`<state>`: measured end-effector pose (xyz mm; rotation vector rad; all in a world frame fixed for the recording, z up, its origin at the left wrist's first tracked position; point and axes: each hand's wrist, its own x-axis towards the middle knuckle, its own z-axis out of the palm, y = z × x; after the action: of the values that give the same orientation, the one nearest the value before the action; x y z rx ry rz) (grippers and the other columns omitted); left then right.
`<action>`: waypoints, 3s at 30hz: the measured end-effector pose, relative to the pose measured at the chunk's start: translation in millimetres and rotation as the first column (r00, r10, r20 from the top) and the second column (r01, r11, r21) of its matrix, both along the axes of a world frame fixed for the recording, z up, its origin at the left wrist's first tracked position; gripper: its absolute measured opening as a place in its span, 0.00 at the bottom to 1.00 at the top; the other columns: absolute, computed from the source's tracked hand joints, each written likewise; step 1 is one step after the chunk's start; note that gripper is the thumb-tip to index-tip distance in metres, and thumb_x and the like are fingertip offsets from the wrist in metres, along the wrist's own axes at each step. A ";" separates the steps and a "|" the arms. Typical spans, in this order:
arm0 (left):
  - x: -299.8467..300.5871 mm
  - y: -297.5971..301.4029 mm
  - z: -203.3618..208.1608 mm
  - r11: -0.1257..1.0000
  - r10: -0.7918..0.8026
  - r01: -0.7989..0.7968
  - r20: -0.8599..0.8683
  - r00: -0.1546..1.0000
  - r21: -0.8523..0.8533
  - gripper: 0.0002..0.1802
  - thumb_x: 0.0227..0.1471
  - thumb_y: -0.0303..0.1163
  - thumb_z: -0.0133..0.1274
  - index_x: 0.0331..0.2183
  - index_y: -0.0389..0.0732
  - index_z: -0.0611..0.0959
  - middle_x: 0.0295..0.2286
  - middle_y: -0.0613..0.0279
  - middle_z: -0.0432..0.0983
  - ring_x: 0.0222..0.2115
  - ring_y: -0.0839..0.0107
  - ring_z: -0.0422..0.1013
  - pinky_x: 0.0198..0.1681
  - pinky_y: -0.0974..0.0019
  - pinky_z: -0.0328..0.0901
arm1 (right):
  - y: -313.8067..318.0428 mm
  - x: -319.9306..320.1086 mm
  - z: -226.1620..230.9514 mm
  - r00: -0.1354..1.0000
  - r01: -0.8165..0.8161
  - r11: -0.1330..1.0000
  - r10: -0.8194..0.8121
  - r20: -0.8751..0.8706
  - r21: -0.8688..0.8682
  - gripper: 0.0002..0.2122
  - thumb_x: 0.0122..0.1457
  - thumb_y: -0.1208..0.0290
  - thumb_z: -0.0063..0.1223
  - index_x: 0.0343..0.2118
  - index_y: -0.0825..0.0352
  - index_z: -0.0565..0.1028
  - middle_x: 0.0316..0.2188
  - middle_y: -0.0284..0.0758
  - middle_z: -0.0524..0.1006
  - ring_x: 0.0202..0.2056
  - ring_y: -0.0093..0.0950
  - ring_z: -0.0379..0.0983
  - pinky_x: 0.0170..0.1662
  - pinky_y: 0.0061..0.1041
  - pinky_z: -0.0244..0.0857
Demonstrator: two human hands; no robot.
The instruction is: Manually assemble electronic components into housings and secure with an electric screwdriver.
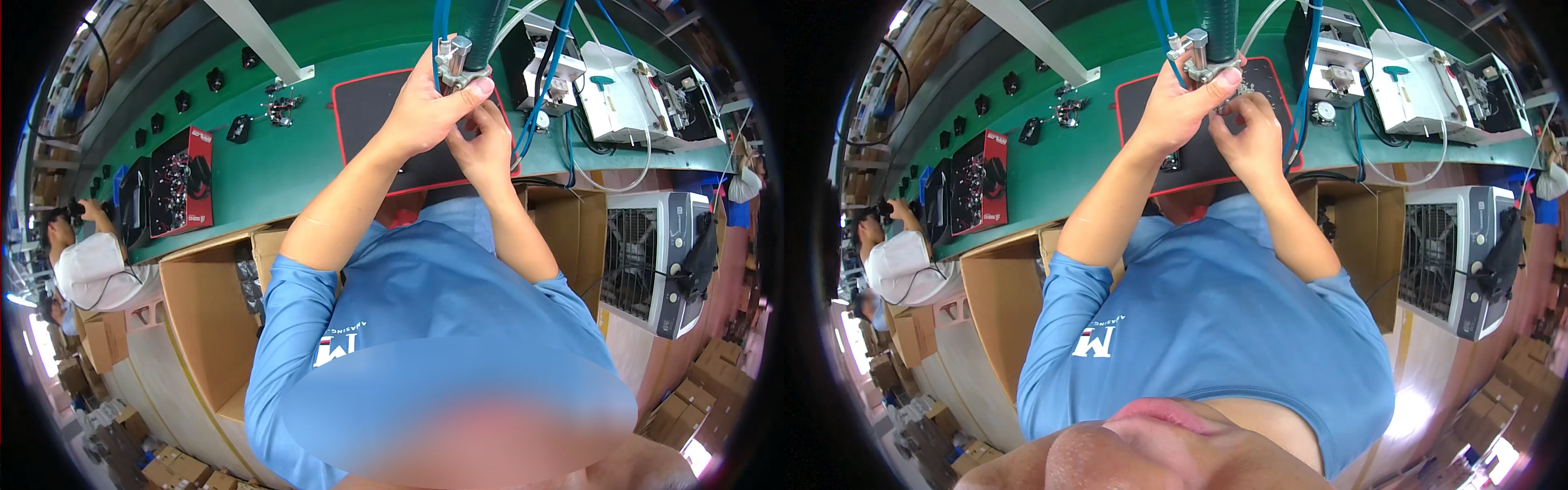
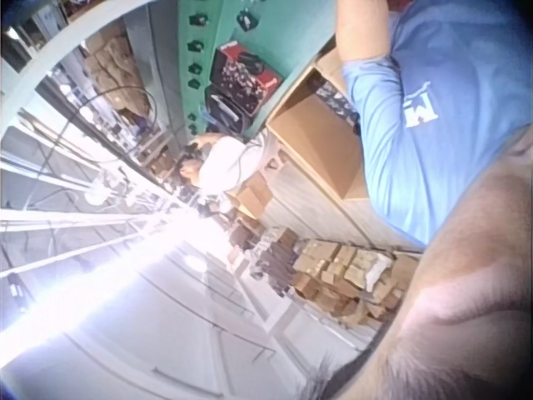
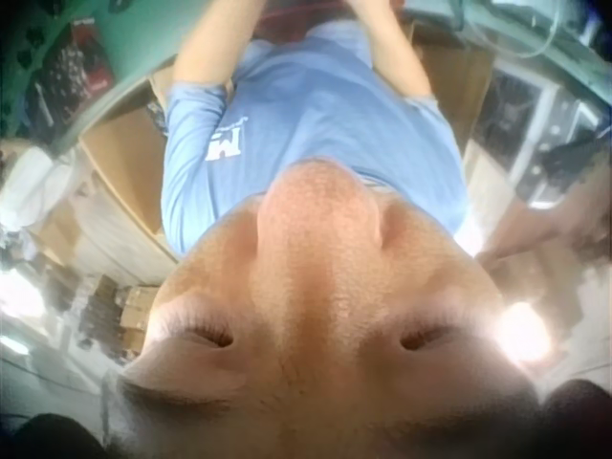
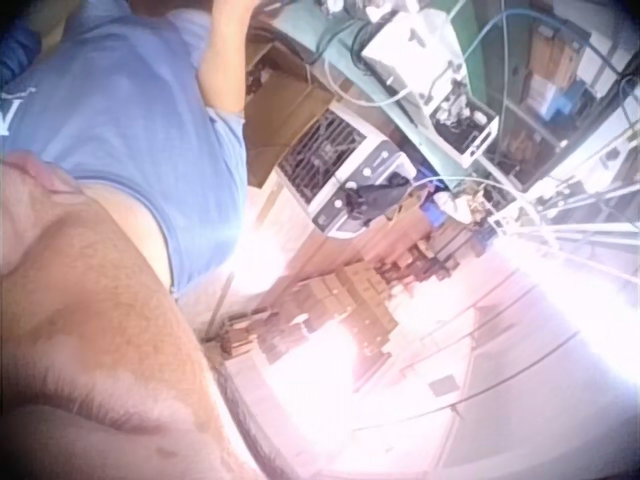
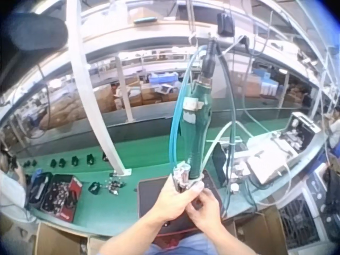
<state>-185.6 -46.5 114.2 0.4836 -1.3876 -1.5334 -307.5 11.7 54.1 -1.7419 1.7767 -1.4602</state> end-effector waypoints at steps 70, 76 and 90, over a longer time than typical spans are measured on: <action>-37.9 1.5 -28.9 0.887 0.457 -0.428 0.189 0.869 -0.174 0.40 0.56 0.38 0.62 0.65 0.41 0.63 0.60 0.46 0.65 0.60 0.43 0.61 0.65 0.47 0.56 | -75.3 -54.7 -118.0 0.608 -0.396 0.917 0.295 0.738 -0.040 0.20 0.66 0.68 0.53 0.58 0.70 0.70 0.52 0.47 0.76 0.50 0.43 0.76 0.53 0.36 0.69; -27.4 -10.3 -29.4 0.832 0.538 -0.486 0.175 0.825 -0.267 0.39 0.57 0.37 0.62 0.64 0.42 0.64 0.54 0.47 0.70 0.57 0.48 0.66 0.62 0.50 0.59 | -15.9 -3.8 -25.3 0.958 -0.147 0.985 0.119 -0.263 -0.092 0.16 0.63 0.65 0.57 0.48 0.72 0.77 0.44 0.52 0.76 0.43 0.52 0.75 0.44 0.45 0.69; 42.6 -7.9 -7.6 0.913 0.290 -0.195 0.234 0.928 -0.359 0.33 0.54 0.38 0.63 0.57 0.36 0.71 0.46 0.51 0.76 0.48 0.61 0.74 0.54 0.58 0.67 | -54.8 -48.1 -17.6 0.884 -0.112 0.993 0.079 -0.461 -0.044 0.10 0.64 0.74 0.53 0.45 0.71 0.80 0.39 0.49 0.81 0.40 0.47 0.79 0.48 0.41 0.71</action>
<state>-143.0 -54.4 106.6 0.6585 -1.6960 -1.0275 -355.6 -43.1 36.5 -2.3282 1.8274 -1.1443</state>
